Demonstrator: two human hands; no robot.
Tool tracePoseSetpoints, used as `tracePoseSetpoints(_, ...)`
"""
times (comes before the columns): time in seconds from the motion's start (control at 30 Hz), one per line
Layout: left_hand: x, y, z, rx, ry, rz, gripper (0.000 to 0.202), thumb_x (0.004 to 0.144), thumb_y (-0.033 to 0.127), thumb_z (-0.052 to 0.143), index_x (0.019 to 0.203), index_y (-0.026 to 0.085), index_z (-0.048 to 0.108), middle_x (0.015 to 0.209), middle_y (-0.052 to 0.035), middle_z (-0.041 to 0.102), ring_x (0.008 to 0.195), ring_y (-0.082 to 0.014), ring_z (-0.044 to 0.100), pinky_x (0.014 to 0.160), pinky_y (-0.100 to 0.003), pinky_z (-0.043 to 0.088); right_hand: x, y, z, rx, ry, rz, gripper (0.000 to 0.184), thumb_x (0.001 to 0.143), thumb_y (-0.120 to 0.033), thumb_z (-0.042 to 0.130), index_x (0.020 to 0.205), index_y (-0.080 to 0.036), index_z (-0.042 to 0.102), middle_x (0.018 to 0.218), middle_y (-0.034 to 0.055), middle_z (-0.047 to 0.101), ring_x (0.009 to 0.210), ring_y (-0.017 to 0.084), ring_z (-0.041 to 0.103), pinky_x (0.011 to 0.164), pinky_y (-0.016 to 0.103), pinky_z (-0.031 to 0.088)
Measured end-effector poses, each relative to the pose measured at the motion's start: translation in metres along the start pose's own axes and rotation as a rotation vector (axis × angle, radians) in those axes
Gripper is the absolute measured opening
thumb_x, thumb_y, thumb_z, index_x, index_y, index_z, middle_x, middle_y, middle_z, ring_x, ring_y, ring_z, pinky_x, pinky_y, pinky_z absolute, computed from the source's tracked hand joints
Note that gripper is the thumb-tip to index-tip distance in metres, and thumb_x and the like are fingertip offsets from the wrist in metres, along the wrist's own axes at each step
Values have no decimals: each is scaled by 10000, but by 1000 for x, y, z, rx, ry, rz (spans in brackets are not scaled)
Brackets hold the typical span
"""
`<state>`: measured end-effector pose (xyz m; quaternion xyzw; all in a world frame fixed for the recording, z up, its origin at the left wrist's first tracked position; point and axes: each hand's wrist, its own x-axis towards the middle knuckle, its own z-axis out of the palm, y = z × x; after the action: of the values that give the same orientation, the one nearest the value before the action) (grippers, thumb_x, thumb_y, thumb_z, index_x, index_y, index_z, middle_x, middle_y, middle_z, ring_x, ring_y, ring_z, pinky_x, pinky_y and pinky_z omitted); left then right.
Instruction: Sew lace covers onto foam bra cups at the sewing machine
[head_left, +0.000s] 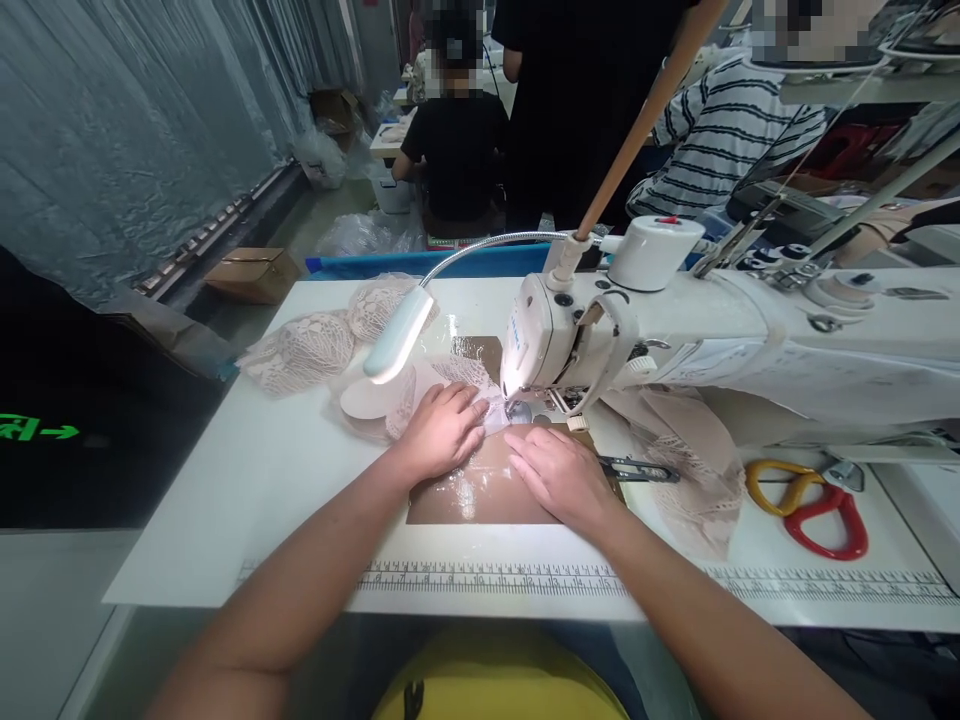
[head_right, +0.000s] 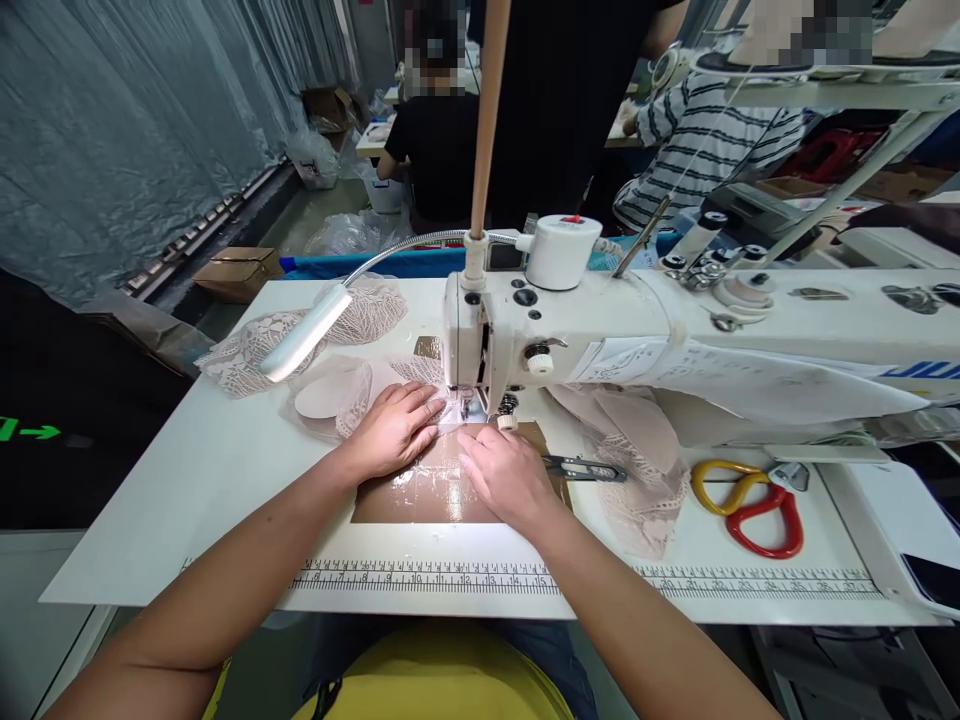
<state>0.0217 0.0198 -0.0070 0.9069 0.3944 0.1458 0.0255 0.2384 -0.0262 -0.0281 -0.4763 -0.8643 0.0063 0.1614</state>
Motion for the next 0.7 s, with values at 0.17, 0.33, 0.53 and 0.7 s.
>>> tracePoseSetpoints(0.17, -2, 1, -4, -72, 15, -31, 384, 895, 353, 475, 1221, 160, 541, 1246, -137, 560, 1159, -281, 486, 962, -445, 395, 0, -1, 1, 26, 6, 9, 307, 932, -262, 442, 1130, -168, 658, 802, 63, 631, 758, 191, 571, 697, 298, 424)
tracePoseSetpoints(0.33, -4, -9, 2, -125, 80, -90, 271, 878, 238, 479, 1082, 161, 641, 1204, -135, 611, 1137, -272, 538, 968, -461, 417, 3, -4, -7, 46, -3, 19, 309, 923, -244, 442, 1139, -176, 652, 833, 68, 657, 782, 200, 597, 690, 307, 463)
tracePoseSetpoints(0.53, -21, 0, -24, -360, -85, 57, 213, 863, 135, 489, 882, 181, 696, 1100, -64, 684, 1074, -186, 589, 946, -325, 467, -14, 8, -51, 39, -158, 44, 341, 904, -222, 429, 1194, -186, 603, 1107, 86, 673, 894, 203, 649, 691, 297, 513)
tracePoseSetpoints(0.7, -44, 32, -53, -556, -307, 169, 263, 871, 266, 559, 1107, 214, 662, 1286, -75, 590, 1234, -217, 498, 1021, -354, 423, -53, 43, -64, -234, -167, 118, 365, 831, -161, 482, 1167, -126, 620, 1176, 139, 647, 985, 277, 632, 750, 356, 517)
